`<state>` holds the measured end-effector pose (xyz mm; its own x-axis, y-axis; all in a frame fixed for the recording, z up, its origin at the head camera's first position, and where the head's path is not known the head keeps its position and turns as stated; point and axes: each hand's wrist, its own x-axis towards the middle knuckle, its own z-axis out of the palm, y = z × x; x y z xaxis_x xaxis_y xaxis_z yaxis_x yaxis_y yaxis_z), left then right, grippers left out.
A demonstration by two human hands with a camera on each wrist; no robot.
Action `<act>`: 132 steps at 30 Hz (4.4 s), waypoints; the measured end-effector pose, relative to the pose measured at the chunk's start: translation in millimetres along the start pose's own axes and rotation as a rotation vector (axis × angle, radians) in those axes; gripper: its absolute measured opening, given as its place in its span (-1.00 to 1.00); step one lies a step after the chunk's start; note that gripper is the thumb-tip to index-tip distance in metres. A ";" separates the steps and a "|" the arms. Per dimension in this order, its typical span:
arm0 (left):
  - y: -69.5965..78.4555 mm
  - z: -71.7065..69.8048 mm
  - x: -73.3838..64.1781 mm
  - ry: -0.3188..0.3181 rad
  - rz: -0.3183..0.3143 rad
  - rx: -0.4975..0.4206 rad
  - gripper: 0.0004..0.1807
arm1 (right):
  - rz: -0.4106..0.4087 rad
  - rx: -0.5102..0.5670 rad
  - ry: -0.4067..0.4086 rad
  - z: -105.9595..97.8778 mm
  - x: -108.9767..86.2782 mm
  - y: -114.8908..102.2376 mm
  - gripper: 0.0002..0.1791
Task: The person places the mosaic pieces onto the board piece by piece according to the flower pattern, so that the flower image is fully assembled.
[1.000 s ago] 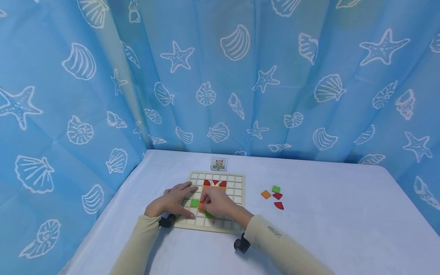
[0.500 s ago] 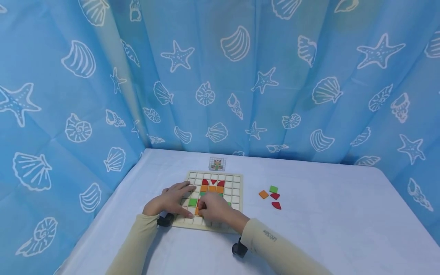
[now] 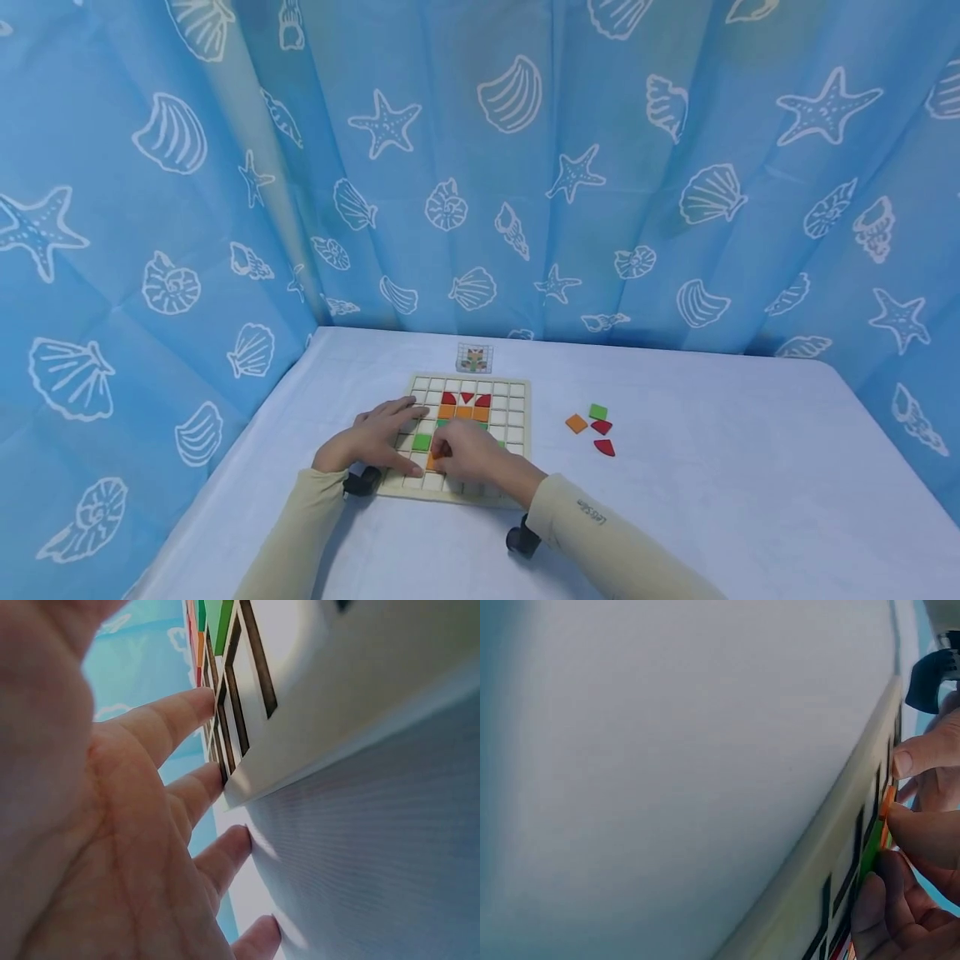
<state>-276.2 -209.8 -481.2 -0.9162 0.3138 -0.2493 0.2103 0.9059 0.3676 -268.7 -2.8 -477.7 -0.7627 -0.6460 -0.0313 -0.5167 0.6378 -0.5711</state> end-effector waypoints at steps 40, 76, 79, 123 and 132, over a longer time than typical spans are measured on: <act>-0.7 0.1 -2.5 0.006 0.007 -0.024 0.11 | 0.378 0.100 0.232 -101.9 -92.9 121.5 -0.73; -6.4 4.6 -1.3 0.010 0.000 -0.019 0.12 | 0.367 0.044 0.078 -94.0 -127.1 165.2 -0.62; -6.3 3.9 -1.6 0.012 0.014 -0.026 0.12 | 0.394 0.036 0.092 -93.3 -125.1 163.1 -0.66; -2.1 5.5 -1.6 0.002 0.013 -0.052 0.11 | 0.375 0.293 0.139 -82.2 -93.3 120.5 -0.63; -4.8 9.8 0.3 -0.002 0.019 -0.034 0.11 | 0.367 0.232 0.140 -70.2 -77.7 107.8 -0.87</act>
<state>-274.1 -211.2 -491.8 -0.9114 0.3317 -0.2436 0.2161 0.8895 0.4026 -292.4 145.5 -479.2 -0.9328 -0.3211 -0.1639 -0.1134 0.6928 -0.7121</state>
